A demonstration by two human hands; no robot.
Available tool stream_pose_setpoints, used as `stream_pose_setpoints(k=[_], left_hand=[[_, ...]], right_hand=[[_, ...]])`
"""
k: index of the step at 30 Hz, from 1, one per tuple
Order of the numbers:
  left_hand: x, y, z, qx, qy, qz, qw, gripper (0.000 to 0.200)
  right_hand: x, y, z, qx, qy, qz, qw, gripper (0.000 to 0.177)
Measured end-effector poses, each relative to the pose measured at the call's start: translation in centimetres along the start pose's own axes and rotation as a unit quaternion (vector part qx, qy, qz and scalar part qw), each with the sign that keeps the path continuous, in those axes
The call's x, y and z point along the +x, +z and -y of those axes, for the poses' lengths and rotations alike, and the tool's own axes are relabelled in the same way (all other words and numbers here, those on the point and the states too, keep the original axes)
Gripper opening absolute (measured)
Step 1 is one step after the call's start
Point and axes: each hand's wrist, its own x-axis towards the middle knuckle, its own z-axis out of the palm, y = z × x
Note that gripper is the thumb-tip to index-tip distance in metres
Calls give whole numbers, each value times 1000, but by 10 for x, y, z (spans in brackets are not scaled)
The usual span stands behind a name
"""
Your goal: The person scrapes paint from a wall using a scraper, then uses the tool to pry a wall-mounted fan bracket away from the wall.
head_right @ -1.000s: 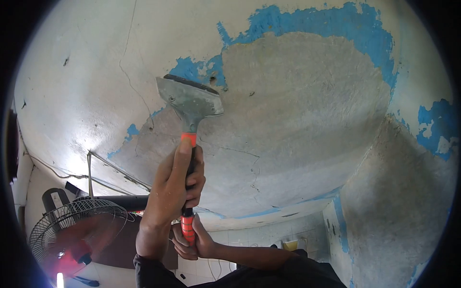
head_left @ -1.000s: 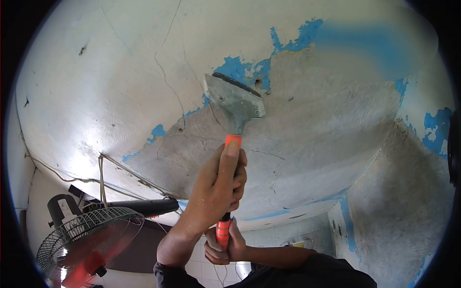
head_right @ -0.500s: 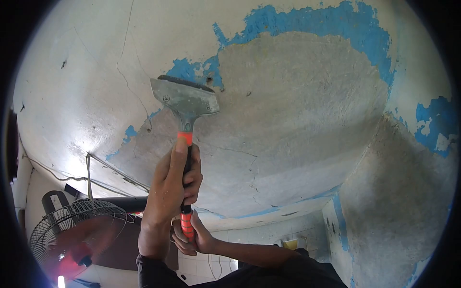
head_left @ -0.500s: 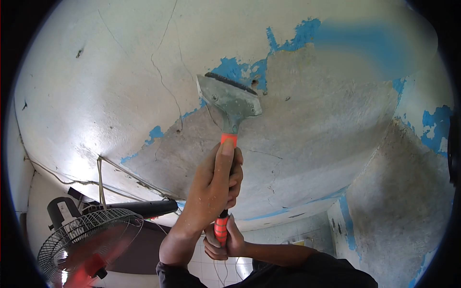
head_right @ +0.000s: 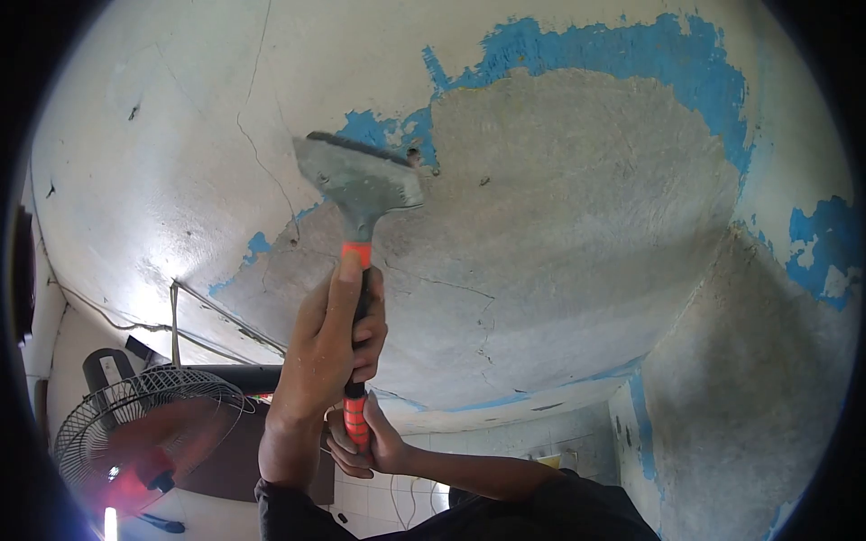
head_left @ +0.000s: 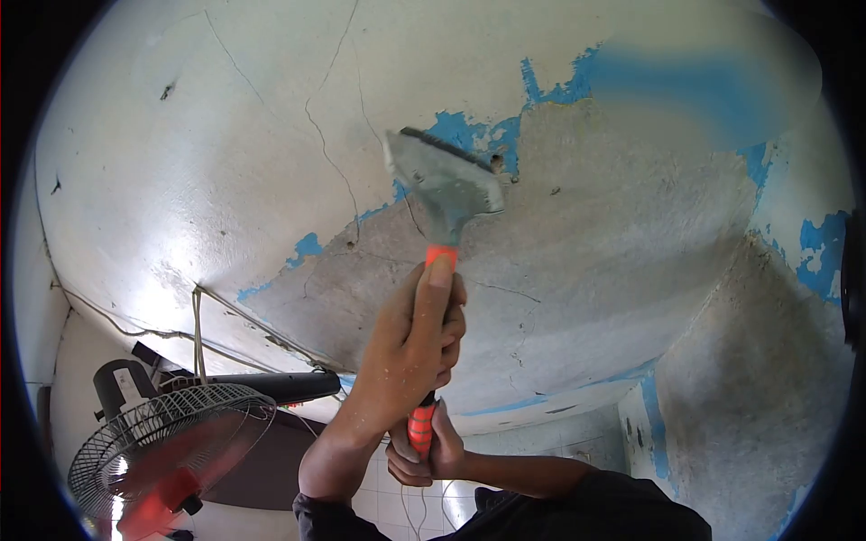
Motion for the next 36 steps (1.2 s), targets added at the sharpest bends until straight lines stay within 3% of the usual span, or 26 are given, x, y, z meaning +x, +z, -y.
stream_pose_setpoints(k=[14,18,24,25,26,36], left_hand=[[8,12,5,-15,15,5,1000,46],[3,7,15,-58,16,-21,998,48],[10,18,38,-188,-3,-20,982,52],[13,23,39,-207,4,-17,978,52],[14,27,40,-224,8,-13,974,52],[19,71,48,-380,37,0,924,51]], right_hand=[[-12,3,17,-41,0,-29,999,76],[-19,6,19,-93,43,-81,991,76],[-50,15,40,-200,81,-217,952,75],[-57,21,55,-255,95,-259,927,75],[-58,26,61,-264,88,-233,932,73],[-104,69,113,-362,125,-352,854,63]])
